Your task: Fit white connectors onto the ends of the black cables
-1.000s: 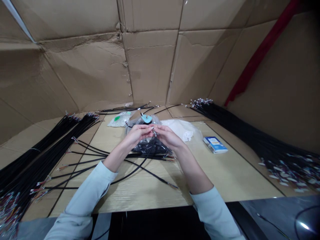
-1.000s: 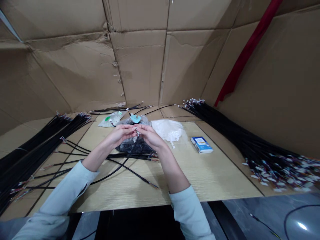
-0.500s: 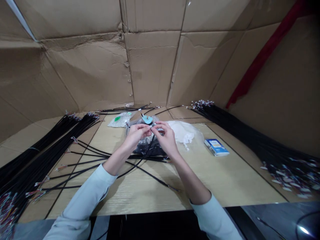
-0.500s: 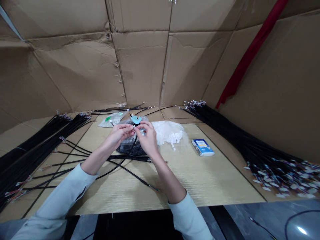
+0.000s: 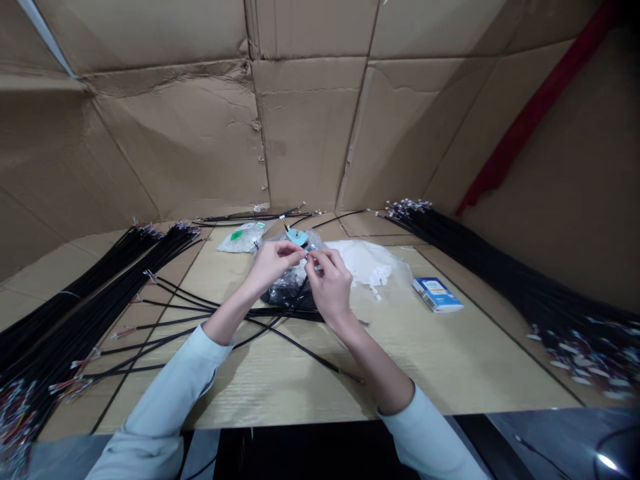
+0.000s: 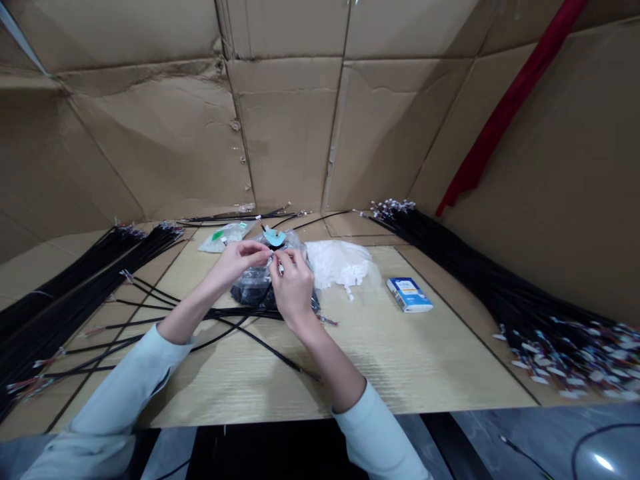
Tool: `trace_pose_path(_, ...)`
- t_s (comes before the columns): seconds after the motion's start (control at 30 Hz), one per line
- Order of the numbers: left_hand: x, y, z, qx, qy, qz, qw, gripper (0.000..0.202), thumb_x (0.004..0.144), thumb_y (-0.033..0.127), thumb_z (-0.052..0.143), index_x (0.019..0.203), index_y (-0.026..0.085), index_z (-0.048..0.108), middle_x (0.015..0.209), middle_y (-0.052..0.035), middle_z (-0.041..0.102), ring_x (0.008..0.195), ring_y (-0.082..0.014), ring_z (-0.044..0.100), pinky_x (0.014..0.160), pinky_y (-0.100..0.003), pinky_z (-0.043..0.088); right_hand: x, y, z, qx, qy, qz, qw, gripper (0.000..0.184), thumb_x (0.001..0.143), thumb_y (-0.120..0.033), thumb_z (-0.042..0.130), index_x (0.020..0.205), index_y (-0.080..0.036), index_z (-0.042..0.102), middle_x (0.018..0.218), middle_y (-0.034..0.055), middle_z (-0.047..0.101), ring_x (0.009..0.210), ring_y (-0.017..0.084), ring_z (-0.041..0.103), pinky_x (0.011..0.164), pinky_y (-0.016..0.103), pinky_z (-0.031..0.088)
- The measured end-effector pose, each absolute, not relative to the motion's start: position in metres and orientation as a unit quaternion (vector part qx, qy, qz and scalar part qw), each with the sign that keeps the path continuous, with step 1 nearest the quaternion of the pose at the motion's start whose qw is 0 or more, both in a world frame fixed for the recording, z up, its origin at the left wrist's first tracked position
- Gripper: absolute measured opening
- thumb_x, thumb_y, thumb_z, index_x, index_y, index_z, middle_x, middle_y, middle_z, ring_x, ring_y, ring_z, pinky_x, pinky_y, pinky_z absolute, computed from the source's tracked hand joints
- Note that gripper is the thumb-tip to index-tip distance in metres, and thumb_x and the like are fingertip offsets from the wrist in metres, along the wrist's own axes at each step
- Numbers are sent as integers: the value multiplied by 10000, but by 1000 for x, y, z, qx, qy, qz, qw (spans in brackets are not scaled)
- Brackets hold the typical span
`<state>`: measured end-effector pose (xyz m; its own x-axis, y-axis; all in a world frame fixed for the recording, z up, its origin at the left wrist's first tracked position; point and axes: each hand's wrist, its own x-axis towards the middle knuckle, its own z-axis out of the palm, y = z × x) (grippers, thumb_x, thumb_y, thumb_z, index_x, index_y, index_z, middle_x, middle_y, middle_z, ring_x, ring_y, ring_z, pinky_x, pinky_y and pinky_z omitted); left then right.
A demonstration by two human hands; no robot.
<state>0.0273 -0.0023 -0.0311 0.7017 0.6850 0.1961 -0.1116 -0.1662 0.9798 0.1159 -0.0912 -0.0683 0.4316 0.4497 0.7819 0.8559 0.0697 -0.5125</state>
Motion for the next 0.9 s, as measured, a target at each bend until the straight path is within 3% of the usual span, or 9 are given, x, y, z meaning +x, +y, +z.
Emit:
trace_pose_path(0.2,16,7,-23,836,179,334,398,190,705,267,627,834,159,716,836,-66,686,769,-183,608,730,-260,440,116,-91,-69,-662,-516,-139,526,237,850,-259,431,919,-179,643,903,84,610,764,166,576,680,289,457)
trace_pose_path(0.4,13,5,-19,858,180,336,344,156,709,272,619,768,173,724,755,-49,687,680,-171,591,650,-248,417,116,-93,-65,-645,-520,-75,555,224,842,-269,443,907,-185,640,887,71,633,777,173,580,683,291,452)
trace_pose_path(0.5,15,7,-20,830,187,338,402,163,686,281,638,745,150,715,716,-50,678,650,-159,576,620,-242,414,114,-93,-60,-623,-485,8,613,189,816,-302,485,861,-193,633,866,57,643,757,167,583,658,276,455)
trace_pose_path(0.63,19,8,-26,732,173,328,572,220,608,300,705,734,120,702,700,-57,663,640,-145,578,629,-240,445,113,-94,-56,-592,-432,67,677,151,767,-317,543,795,-178,592,767,41,620,706,154,568,637,259,453)
trace_pose_path(0.77,23,6,-30,670,157,311,655,245,556,277,743,723,103,697,712,-62,657,652,-133,581,662,-247,463,115,-95,-55,-604,-444,30,661,132,754,-288,540,784,-169,589,754,37,608,673,140,552,587,239,443)
trace_pose_path(0.9,26,4,-33,665,140,308,666,231,572,266,739,716,92,692,714,-62,652,681,-136,584,684,-245,467,115,-95,-54,-632,-448,-35,631,135,746,-276,535,783,-168,608,763,42,616,659,139,554,590,246,451)
